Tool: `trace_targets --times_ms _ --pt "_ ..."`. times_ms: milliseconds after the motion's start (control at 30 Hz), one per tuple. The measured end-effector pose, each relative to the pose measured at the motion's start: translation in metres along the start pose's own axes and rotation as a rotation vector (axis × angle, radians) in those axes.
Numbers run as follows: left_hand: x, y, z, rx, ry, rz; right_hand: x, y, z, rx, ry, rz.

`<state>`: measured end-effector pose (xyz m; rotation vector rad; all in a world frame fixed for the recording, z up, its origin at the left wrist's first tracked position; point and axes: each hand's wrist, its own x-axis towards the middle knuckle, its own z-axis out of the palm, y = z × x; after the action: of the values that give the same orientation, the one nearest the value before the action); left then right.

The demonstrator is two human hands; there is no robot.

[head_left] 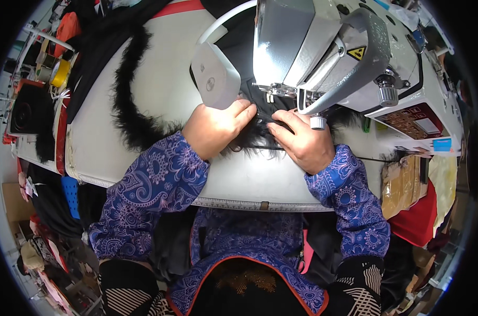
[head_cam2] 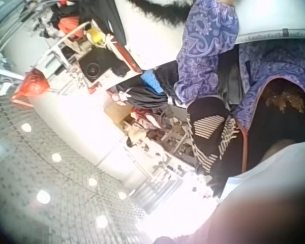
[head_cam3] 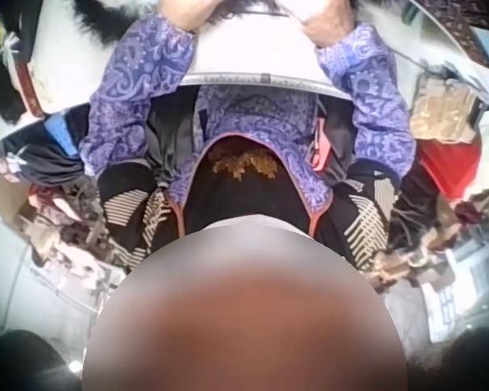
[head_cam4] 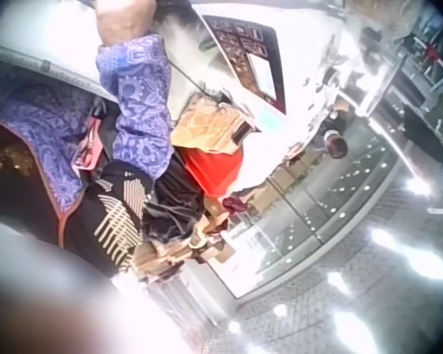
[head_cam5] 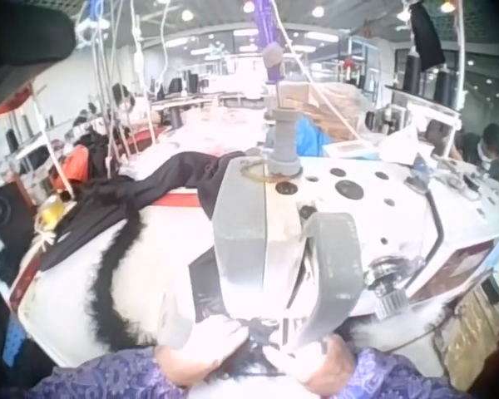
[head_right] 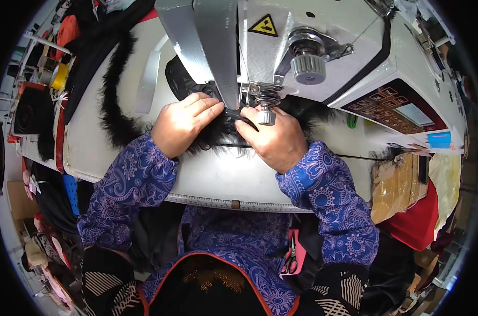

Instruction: Sewing a fur trim onto a garment piece using an industrial sewing machine.

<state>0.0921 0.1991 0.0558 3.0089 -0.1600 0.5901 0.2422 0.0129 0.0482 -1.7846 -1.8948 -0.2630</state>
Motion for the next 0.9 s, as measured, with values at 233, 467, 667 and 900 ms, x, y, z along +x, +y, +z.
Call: trace_targets --times_ms 233,467,667,900 --pt "0.007 -0.007 0.01 -0.243 0.118 0.0 0.0 -0.001 -0.002 0.017 -0.008 0.053" --pt "0.003 -0.004 0.018 -0.397 0.197 -0.02 0.004 -0.003 0.001 -0.01 -0.009 0.085" --pt "0.0 -0.007 0.021 -0.382 0.189 0.001 0.006 -0.008 -0.002 0.007 -0.064 0.207" --pt "0.01 -0.013 0.008 -0.084 0.194 0.172 0.005 -0.001 0.001 0.063 0.006 0.15"
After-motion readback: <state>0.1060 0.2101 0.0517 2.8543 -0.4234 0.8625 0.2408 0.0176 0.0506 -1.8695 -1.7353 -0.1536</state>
